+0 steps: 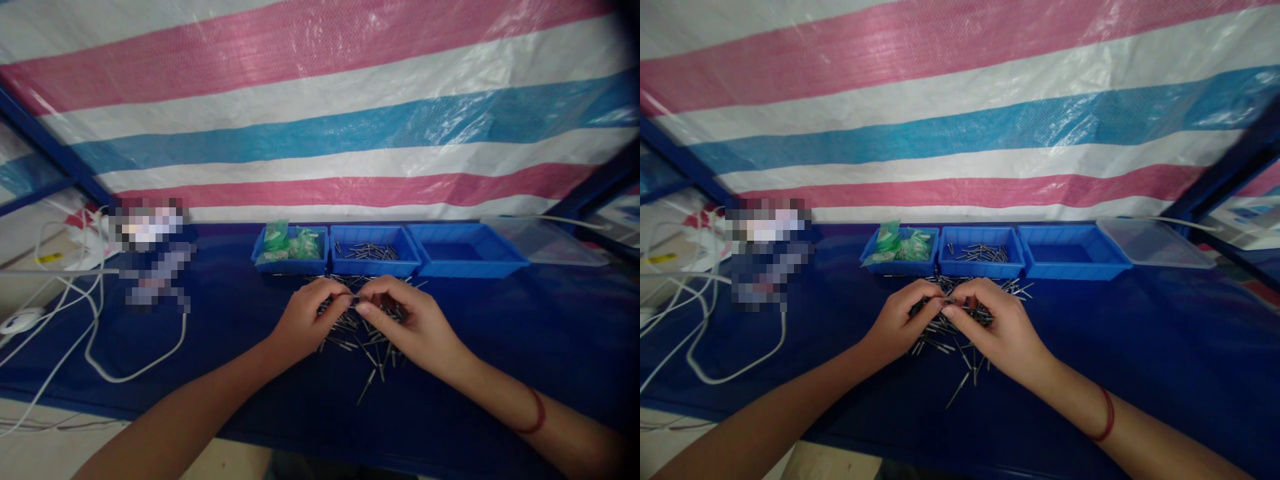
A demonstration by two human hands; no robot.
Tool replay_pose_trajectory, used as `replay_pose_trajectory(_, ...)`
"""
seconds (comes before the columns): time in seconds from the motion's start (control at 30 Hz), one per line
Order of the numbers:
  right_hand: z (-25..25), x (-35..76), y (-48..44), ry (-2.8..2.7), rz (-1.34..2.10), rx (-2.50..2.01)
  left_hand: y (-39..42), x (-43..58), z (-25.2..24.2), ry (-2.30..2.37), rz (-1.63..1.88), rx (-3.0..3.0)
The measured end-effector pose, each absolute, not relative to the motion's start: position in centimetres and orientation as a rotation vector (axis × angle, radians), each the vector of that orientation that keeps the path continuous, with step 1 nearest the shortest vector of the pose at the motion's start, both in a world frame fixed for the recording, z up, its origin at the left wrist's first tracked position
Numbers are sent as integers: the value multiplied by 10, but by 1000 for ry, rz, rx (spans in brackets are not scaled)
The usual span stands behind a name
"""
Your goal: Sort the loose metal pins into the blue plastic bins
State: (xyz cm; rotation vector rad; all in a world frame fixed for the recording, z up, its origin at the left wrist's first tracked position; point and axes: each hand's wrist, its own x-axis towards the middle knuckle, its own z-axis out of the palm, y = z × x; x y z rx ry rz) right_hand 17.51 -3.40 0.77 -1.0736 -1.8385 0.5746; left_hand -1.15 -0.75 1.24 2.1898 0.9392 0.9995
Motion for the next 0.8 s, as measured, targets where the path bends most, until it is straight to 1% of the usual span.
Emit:
replay_pose_trajectory(0.2,17,173,-31,-1985,283,-975,-8,-11,12,878,938,2238)
replay_pose_trajectory(0.33,22,181,-17,-2023,87,-945,-9,-12,11,946,949,2276)
replay_pose_trajectory(0.53,14,215,20,-2004,-337,-1337,-10,-15,6,961,864,2359)
replay_pose_trajectory(0.63,10,223,21,-2056,-366,-1365,-10,-15,5,957,781,2429)
replay_pose_trajectory(0.8,11,220,-1,-2319,-174,-1221,-7,-17,6,993,709,2528)
